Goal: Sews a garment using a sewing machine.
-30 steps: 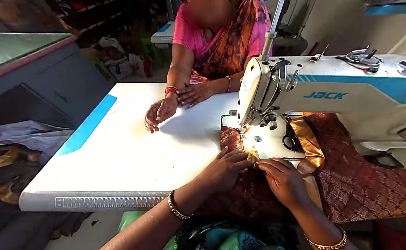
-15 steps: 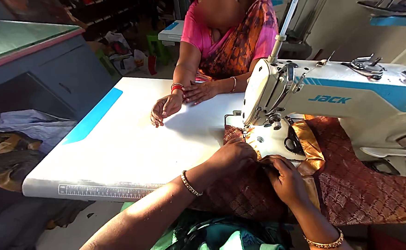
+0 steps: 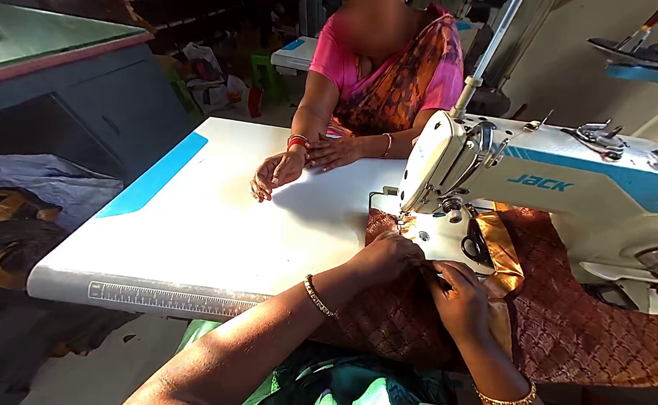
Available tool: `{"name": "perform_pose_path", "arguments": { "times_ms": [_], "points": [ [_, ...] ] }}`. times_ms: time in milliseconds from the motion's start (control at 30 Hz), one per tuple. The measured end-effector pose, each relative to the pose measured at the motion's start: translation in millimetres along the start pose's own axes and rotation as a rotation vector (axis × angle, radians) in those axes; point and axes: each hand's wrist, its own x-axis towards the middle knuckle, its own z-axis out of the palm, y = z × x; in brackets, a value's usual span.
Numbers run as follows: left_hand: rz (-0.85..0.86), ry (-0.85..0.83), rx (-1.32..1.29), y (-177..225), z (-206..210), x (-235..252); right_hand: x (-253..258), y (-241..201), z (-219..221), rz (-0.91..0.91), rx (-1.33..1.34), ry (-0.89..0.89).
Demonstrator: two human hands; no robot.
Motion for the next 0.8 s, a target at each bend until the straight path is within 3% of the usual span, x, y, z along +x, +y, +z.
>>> {"name": "perform_pose_path", "arguments": {
  "times_ms": [367, 800],
  "points": [
    [-0.05, 0.101, -0.023, -30.3, 1.1, 2.1, 0.6, 2.4, -2.6, 0.11, 0.081, -0.029],
    [0.131, 0.182, 0.021, -36.1, 8.3, 9.7, 7.3, -6.6, -4.6, 0.153, 0.055, -0.149]
  ]
}}
